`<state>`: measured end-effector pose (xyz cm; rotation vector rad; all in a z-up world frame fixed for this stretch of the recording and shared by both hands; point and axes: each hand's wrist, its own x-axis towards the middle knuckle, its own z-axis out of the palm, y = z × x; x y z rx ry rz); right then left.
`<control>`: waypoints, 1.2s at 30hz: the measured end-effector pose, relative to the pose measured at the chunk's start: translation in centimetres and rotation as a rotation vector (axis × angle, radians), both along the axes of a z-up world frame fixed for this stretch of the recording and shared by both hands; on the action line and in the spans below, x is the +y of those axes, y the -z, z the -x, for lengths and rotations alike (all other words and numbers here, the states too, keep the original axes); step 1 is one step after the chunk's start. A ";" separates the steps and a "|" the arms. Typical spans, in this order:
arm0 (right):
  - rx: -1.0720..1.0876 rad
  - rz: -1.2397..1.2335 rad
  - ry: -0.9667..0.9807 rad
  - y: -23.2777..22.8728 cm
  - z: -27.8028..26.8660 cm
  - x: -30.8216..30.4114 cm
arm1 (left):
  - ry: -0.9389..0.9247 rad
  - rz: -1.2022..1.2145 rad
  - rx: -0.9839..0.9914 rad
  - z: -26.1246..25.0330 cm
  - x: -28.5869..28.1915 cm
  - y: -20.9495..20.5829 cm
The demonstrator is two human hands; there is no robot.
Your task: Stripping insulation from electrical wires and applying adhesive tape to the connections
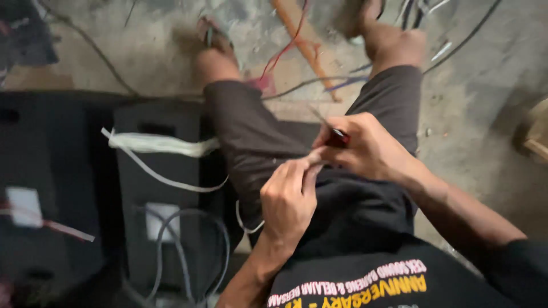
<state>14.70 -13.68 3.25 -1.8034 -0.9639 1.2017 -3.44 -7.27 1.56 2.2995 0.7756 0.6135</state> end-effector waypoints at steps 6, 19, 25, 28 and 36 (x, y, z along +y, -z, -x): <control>0.119 0.042 0.075 -1.4 -0.2 -2.1 | 0.125 0.220 -0.087 -1.3 1.0 -3.4; 0.980 0.099 0.178 -0.2 1.5 -6.7 | 0.215 1.905 -0.223 2.1 -1.3 -1.5; 0.052 0.023 0.052 -1.3 2.2 -5.3 | -0.044 2.419 -0.399 2.3 -2.9 1.2; -0.094 0.074 0.016 -1.1 2.3 -6.1 | -0.096 2.396 -0.314 2.0 -3.3 0.8; -0.018 0.306 0.747 0.7 -2.3 -8.3 | -0.368 2.247 -0.213 2.9 -3.0 0.2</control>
